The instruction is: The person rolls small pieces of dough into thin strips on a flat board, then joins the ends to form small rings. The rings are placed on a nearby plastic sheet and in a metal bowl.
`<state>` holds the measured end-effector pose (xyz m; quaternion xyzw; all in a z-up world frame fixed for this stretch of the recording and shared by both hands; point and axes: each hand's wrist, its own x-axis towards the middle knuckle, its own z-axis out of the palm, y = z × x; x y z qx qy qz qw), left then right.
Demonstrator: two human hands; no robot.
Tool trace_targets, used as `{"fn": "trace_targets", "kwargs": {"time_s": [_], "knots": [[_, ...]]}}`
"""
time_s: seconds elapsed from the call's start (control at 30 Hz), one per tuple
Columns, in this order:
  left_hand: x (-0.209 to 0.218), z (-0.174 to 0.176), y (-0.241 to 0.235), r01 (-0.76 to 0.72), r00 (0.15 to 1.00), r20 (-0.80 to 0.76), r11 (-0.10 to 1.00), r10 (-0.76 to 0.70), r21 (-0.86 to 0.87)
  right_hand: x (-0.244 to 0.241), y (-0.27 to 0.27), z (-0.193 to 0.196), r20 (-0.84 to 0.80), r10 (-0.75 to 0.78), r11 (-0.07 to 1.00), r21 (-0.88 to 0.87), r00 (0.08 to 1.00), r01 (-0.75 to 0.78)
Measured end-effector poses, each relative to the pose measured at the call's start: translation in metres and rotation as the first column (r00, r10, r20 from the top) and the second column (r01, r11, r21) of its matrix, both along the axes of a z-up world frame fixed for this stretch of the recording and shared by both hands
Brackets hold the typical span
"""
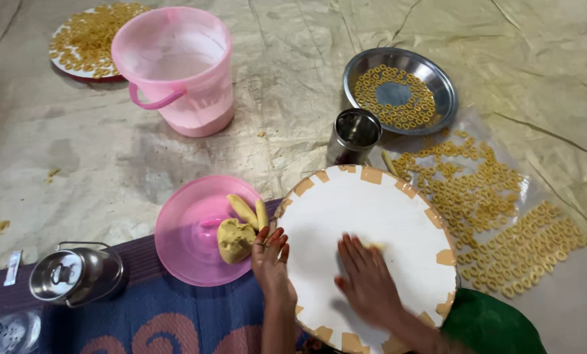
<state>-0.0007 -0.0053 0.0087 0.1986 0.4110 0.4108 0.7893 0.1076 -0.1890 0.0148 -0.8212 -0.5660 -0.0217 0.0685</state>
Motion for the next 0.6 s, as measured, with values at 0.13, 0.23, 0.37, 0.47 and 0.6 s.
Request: {"fn": "trace_targets", "kwargs": {"time_s": [0.13,0.23,0.37,0.47,0.6], "knots": [[0.003,-0.002,0.000,0.019,1.000,-0.009,1.000,-0.019,-0.011,0.083,0.078,-0.015,0.010,0.104,0.993,0.051,0.995,-0.104],[0.002,0.000,0.002,0.023,1.000,0.010,1.000,-0.023,-0.001,0.124,0.137,-0.019,0.008,-0.075,0.996,0.045,0.997,0.075],[0.000,-0.001,0.005,-0.002,1.000,0.018,1.000,0.002,-0.013,0.122,0.159,-0.024,-0.087,-0.341,0.925,0.145,0.936,0.350],[0.000,-0.003,0.004,0.002,0.999,0.045,1.000,-0.001,-0.016,0.080,0.131,-0.026,-0.030,-0.355,0.924,0.143,0.934,0.356],[0.002,-0.003,0.004,-0.002,0.998,0.055,1.000,0.003,-0.018,0.004,0.055,-0.014,-0.008,-0.133,0.991,0.019,0.991,0.133]]}}
